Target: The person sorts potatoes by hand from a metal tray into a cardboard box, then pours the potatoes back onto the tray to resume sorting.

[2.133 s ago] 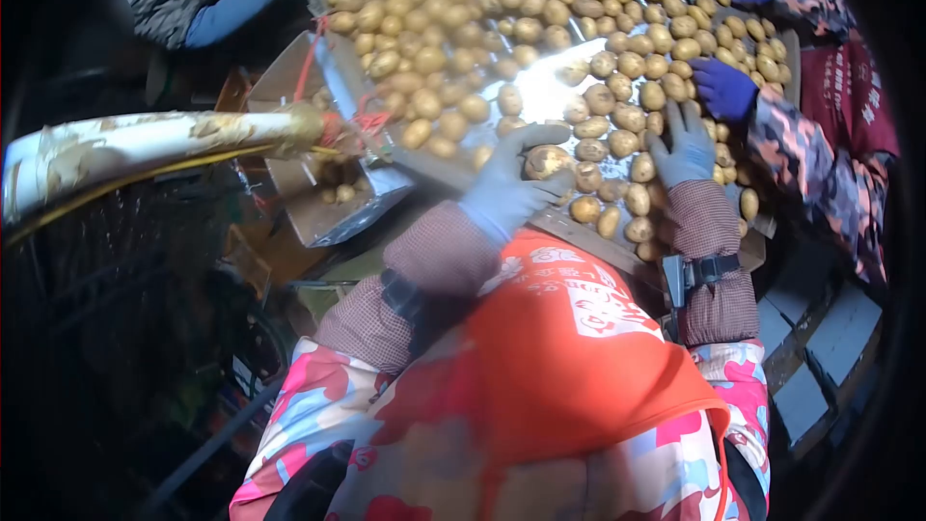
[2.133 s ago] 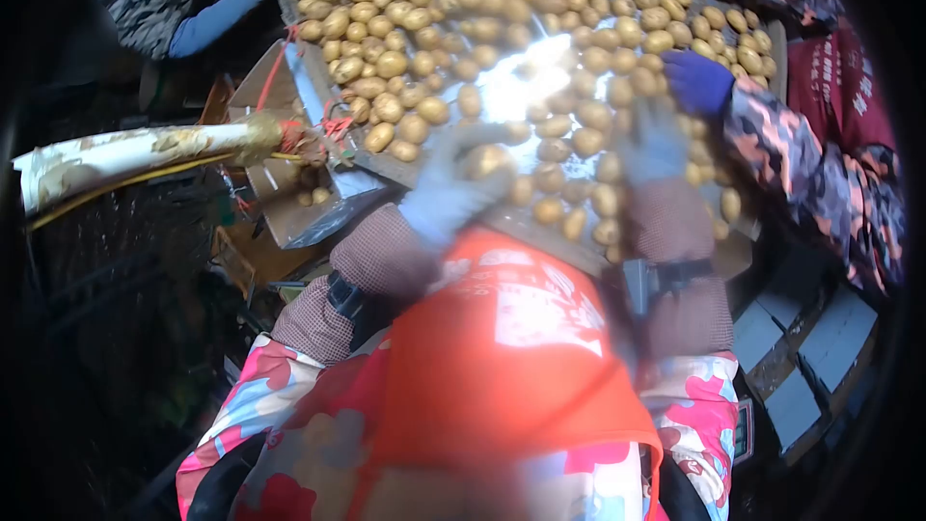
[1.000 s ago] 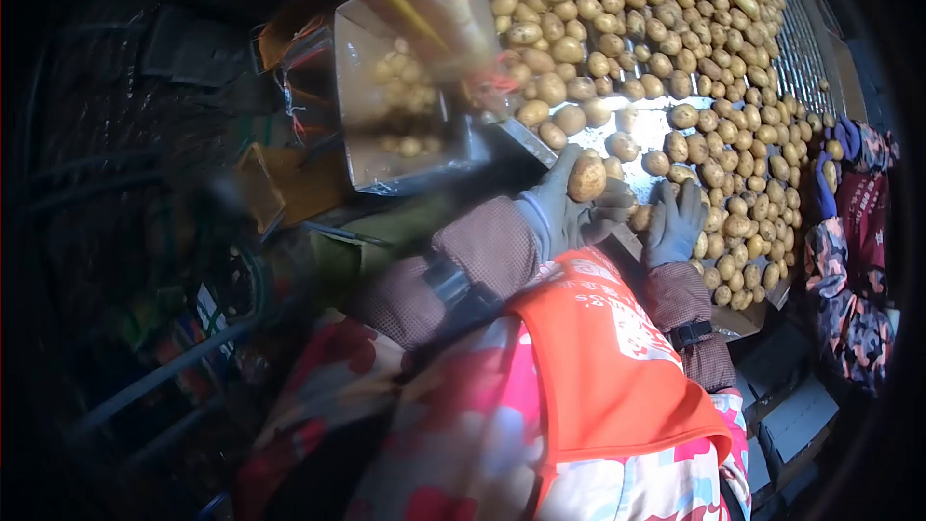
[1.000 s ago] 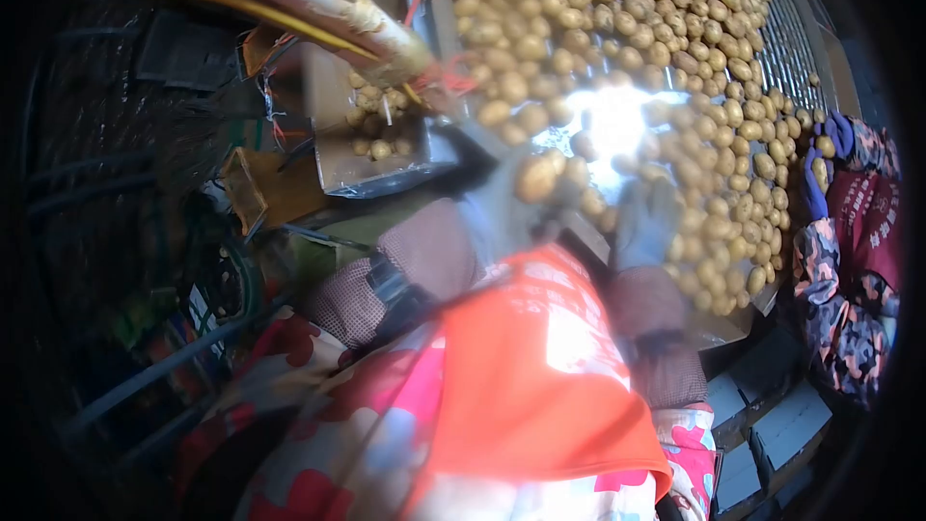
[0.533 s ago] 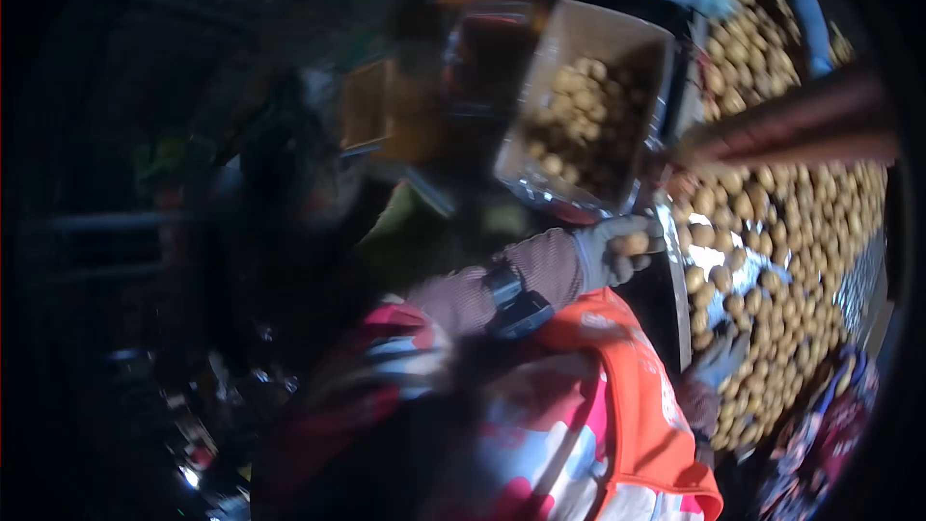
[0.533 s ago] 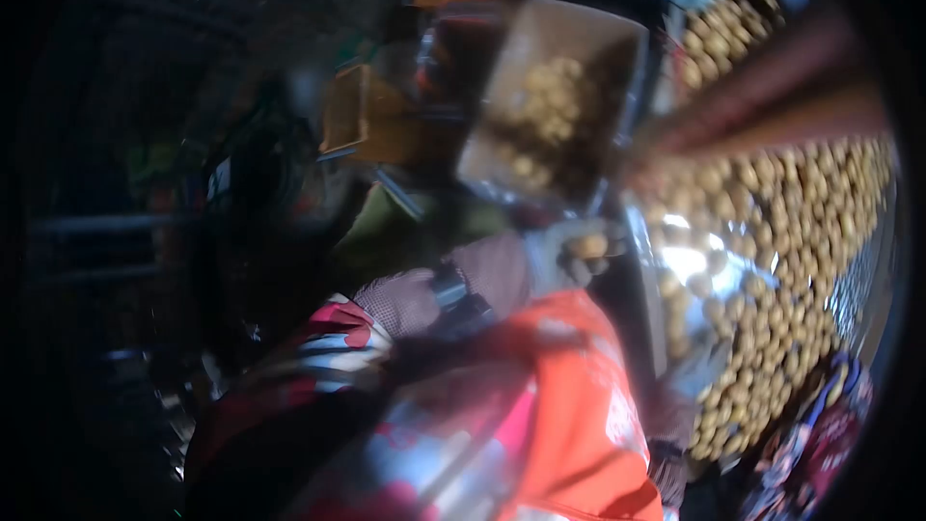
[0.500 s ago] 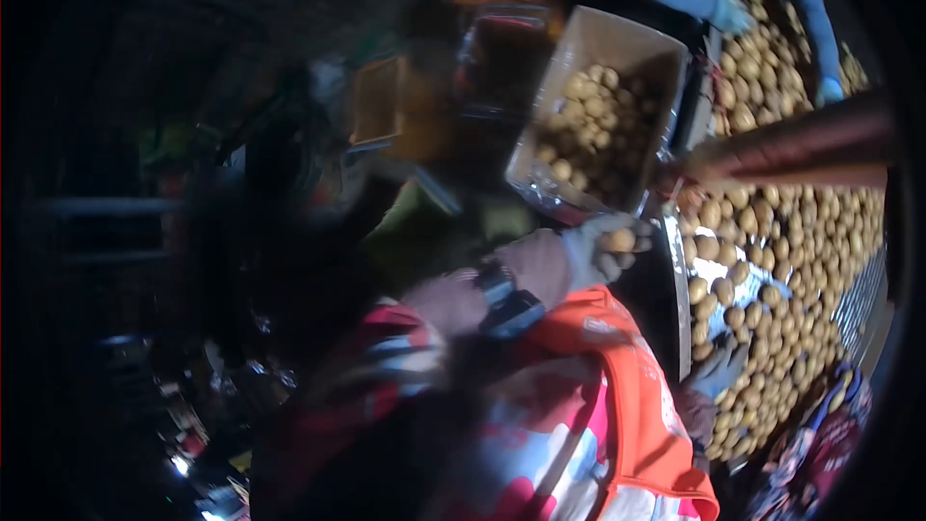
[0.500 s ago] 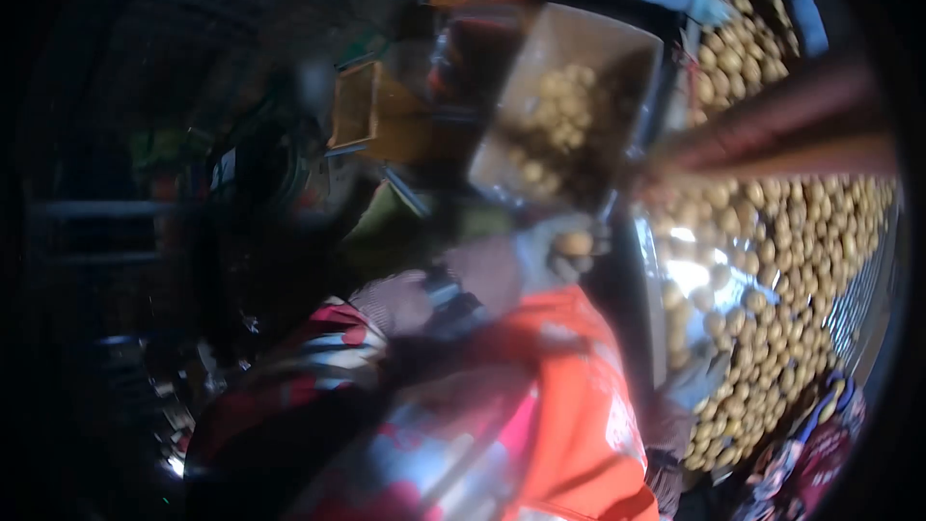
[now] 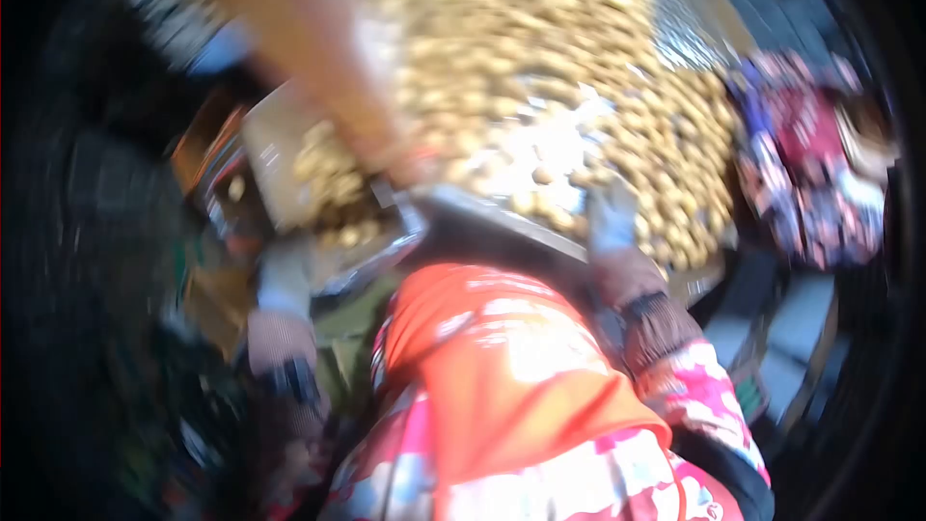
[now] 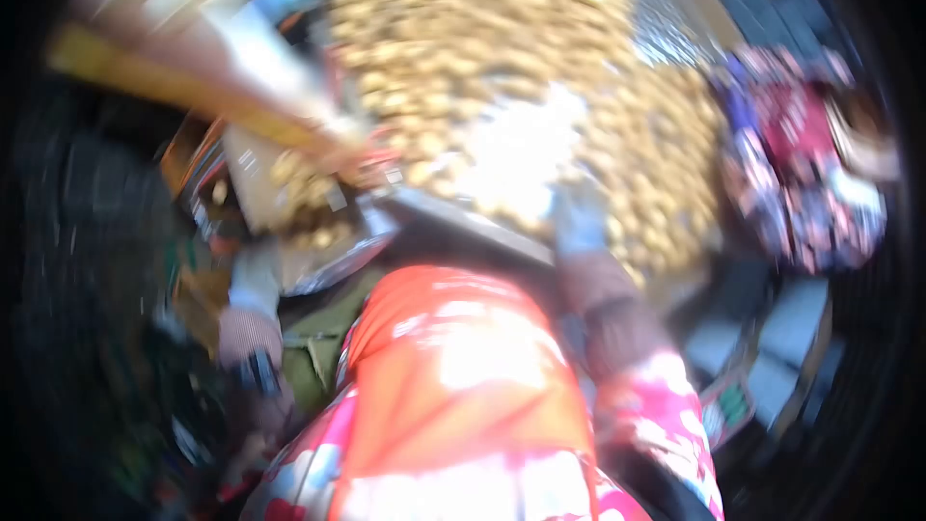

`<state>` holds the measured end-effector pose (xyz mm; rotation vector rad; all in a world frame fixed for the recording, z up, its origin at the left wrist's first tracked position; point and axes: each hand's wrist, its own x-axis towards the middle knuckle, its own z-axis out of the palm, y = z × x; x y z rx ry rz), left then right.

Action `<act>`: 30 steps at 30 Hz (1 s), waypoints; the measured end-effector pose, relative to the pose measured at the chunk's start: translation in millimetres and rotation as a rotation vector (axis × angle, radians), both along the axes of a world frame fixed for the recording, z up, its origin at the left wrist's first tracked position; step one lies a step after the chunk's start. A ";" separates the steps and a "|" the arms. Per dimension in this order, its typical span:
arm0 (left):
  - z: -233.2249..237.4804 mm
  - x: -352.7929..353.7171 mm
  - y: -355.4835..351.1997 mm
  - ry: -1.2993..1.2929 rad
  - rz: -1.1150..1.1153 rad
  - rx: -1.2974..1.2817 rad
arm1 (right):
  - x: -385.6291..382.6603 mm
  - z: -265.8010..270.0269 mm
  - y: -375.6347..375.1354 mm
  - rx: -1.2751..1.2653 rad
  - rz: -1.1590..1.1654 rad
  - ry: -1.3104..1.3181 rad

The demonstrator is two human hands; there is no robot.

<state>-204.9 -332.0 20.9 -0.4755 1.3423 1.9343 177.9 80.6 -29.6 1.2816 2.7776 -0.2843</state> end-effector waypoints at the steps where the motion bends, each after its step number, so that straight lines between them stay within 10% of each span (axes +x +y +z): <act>1: 0.6 17.3 18.9 -0.056 -0.188 -0.032 | -3.3 18.8 -16.0 0.510 0.195 0.369; 4: 33.1 85.2 127.7 -0.388 -0.770 -0.164 | -3.8 31.3 -18.4 0.261 0.095 0.330; 10: 10.3 158.7 251.9 -0.233 -1.030 -0.147 | 50.4 9.8 -11.3 0.165 0.021 0.541; 23: -25.7 194.0 326.6 -0.100 -0.955 -0.339 | 248.1 3.7 38.9 0.133 -0.430 0.108; 26: -23.6 196.2 331.1 -0.110 -0.953 -0.367 | 256.3 15.6 106.0 0.415 -0.423 0.343; 30: -32.9 195.3 332.3 -0.169 -0.834 -0.396 | 194.7 0.2 179.5 -0.098 -0.394 0.609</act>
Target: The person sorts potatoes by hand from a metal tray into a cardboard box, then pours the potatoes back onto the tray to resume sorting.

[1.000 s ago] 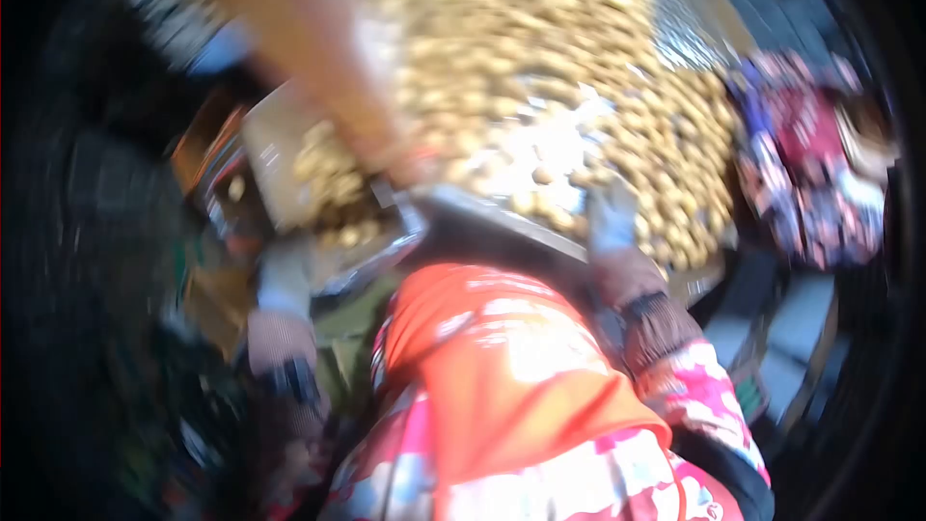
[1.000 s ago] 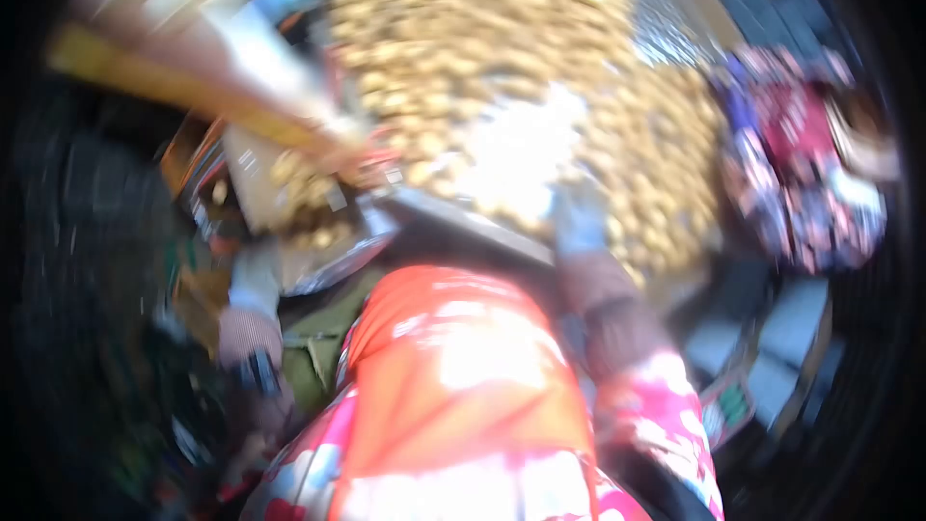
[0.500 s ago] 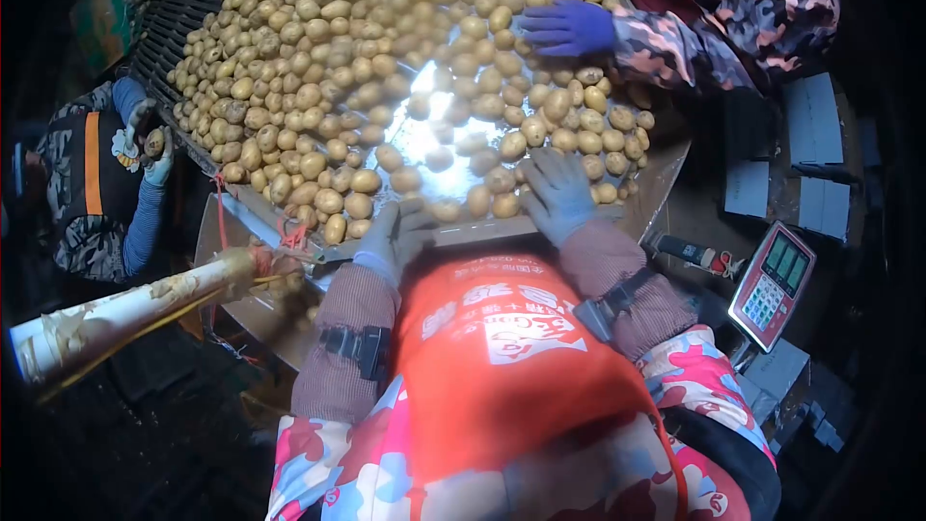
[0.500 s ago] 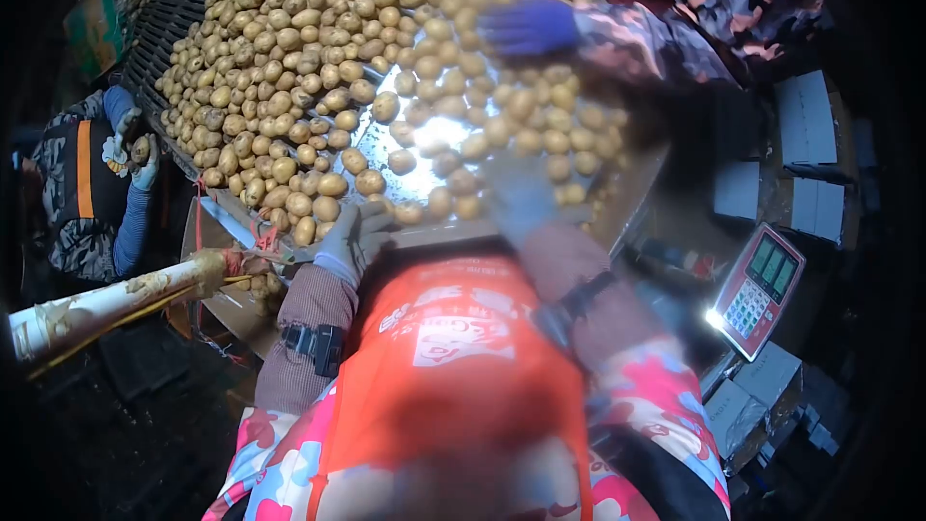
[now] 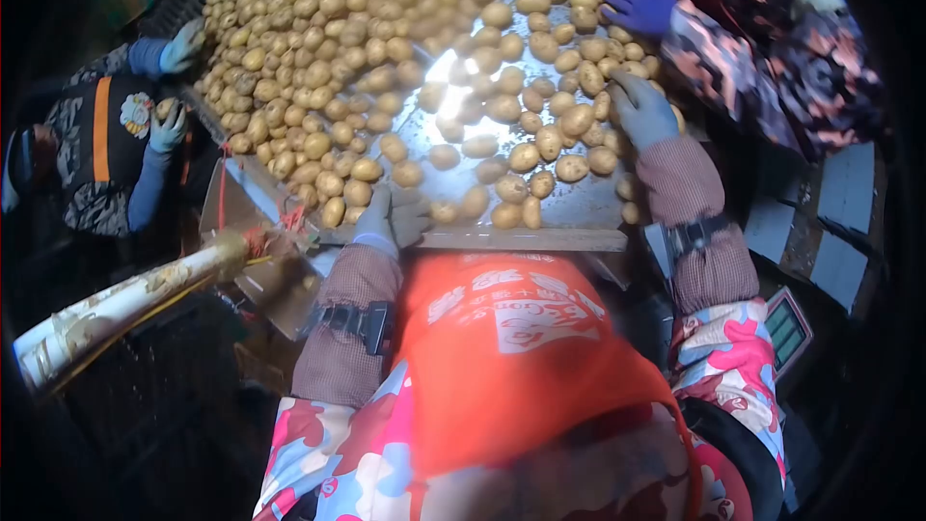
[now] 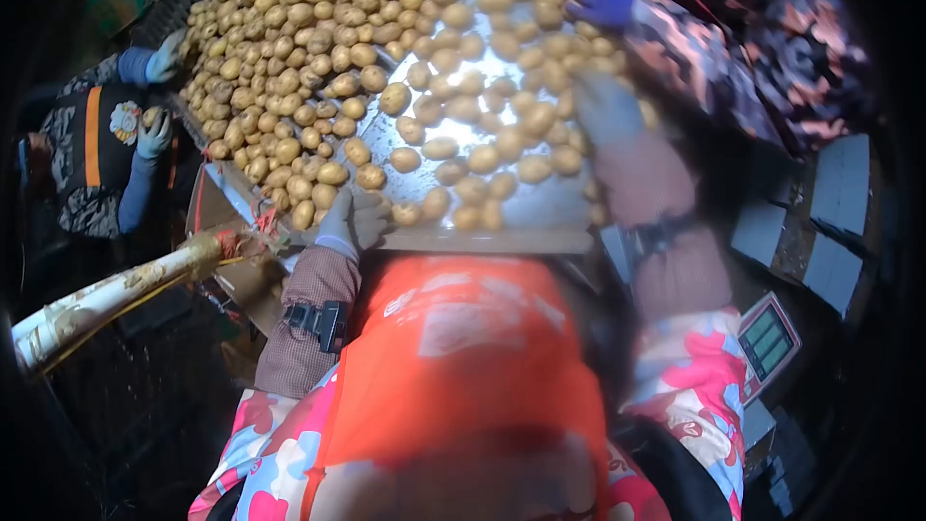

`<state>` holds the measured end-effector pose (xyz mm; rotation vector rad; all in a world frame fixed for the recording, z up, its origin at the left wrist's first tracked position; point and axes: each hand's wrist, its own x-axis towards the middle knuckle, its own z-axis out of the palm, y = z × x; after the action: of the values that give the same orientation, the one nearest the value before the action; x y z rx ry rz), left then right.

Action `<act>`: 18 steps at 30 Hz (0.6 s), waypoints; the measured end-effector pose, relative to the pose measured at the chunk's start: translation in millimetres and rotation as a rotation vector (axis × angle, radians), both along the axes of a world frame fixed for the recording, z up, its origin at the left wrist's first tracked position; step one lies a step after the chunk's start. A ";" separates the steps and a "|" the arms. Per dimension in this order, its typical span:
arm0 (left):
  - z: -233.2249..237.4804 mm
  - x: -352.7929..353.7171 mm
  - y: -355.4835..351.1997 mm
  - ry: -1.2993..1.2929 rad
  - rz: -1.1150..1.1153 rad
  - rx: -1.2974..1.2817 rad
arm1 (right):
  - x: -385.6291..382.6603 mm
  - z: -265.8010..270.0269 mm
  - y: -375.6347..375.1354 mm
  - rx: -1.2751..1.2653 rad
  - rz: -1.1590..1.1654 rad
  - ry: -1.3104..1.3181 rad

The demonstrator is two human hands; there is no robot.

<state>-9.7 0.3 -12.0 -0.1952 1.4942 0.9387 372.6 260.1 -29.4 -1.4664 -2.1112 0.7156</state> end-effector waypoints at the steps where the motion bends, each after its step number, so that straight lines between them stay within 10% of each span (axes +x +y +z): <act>1: -0.8 0.0 -0.5 0.002 0.006 -0.010 | -24.4 10.1 8.6 -0.089 0.003 -0.152; 11: 18.8 3.3 13.1 -0.031 -0.005 -0.032 | -85.2 6.9 25.5 -0.134 0.241 -0.946; 18: 69.7 40.5 15.0 -0.431 0.040 0.206 | -92.5 62.3 -42.2 -0.126 -0.012 -0.035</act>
<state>30.8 15.3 57.7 -0.2594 0.9950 1.0021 280.1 217.9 33.0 -1.5668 -2.1157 0.8370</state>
